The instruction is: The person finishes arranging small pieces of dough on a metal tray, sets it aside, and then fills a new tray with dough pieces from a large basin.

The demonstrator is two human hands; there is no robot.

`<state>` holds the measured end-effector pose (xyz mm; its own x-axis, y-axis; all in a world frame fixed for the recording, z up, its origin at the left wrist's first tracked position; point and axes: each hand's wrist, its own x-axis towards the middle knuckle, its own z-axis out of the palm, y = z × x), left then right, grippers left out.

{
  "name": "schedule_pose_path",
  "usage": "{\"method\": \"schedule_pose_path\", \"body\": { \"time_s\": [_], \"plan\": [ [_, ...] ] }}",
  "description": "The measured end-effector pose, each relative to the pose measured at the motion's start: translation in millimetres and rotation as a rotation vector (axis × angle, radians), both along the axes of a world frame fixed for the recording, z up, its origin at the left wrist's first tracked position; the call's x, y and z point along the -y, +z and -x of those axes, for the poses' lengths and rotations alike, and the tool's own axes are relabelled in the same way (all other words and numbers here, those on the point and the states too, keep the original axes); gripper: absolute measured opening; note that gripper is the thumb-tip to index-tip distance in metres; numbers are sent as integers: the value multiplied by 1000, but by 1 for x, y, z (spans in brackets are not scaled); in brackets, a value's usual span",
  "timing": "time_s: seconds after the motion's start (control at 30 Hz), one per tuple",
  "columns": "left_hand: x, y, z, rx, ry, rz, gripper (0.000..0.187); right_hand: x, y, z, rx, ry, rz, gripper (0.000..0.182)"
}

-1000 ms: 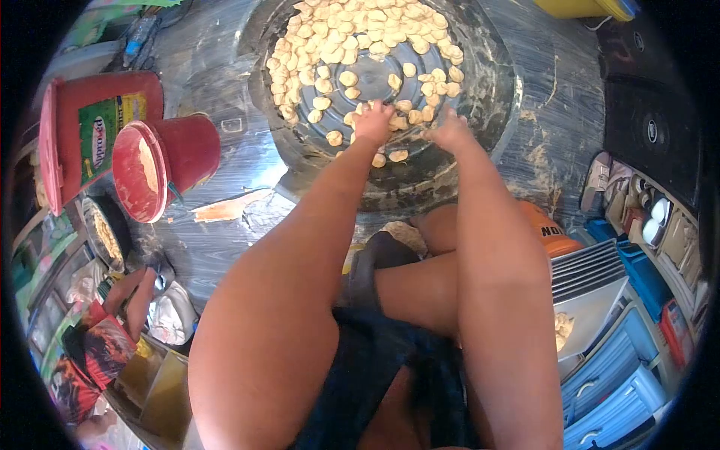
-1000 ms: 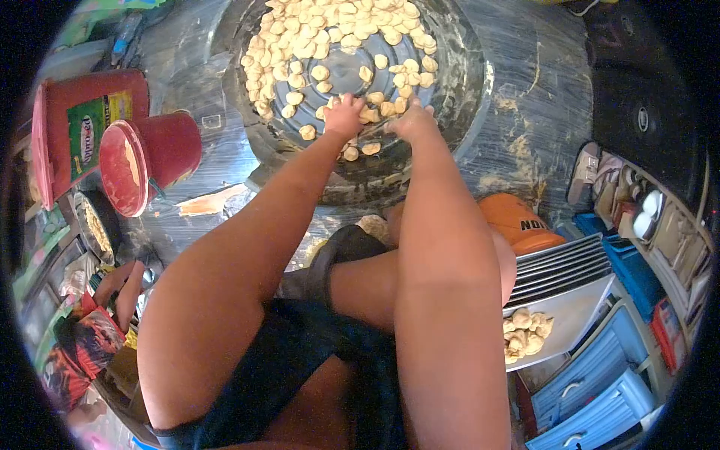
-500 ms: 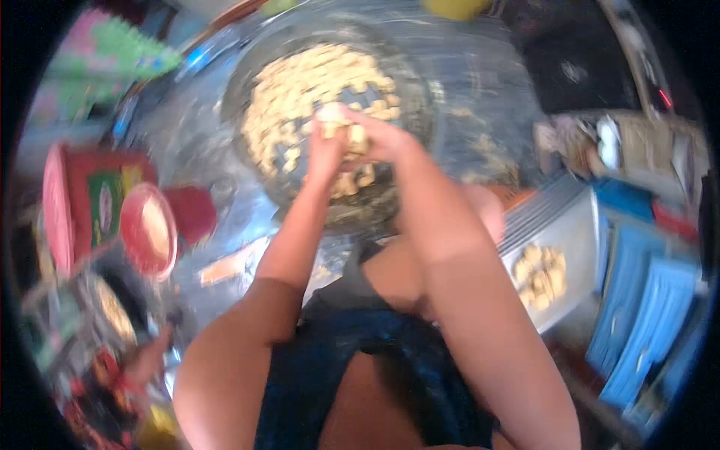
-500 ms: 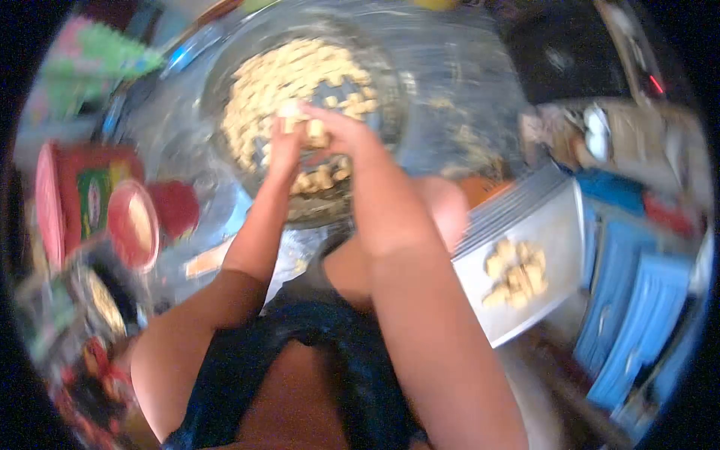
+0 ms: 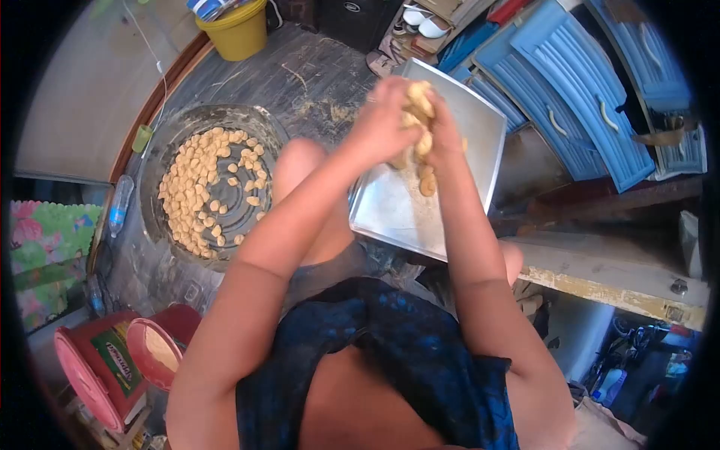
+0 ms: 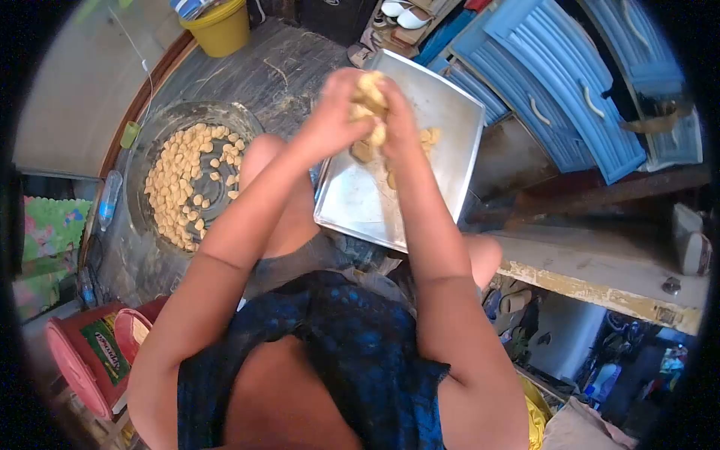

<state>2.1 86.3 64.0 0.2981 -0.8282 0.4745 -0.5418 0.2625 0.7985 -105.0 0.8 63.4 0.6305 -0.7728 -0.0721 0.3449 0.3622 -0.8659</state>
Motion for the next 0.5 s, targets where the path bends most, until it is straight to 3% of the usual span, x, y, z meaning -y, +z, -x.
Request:
{"method": "schedule_pose_path", "body": {
  "time_s": [0.03, 0.07, 0.13, 0.17, 0.23, 0.27, 0.3, 0.37, 0.43, 0.5],
  "plan": [
    [12, -4, 19, -77, -113, -30, 63, 9, -7, 24, -75, -153, 148, 41],
    [24, -15, 35, -72, -118, -31, 63, 12, -15, 47, -70, -159, 147, 41],
    [44, -46, 60, 126, -218, -231, 61, 11, -38, 88, -557, -400, 644, 45],
    [44, -61, 67, 129, -217, -233, 61, 6, -53, 102, -555, -400, 642, 45],
    [32, -83, 74, 520, -63, -256, 55, -8, -84, 126, -1199, -435, 1373, 45],
    [28, -76, 72, 518, -61, -293, 50, -9, -94, 134, -1051, -399, 1179, 47],
    [29, -73, 65, 526, -55, -301, 50, -10, -92, 139, -1039, -396, 1174, 47],
    [33, -72, 42, 150, -231, -393, 53, -14, -87, 148, -966, -303, 1136, 46],
    [29, -73, 28, 224, -173, -346, 55, -4, -82, 160, -947, -225, 1129, 44],
    [22, -81, 24, 367, 162, -424, 53, 5, -81, 161, -929, -154, 1128, 43]
  ]
}}
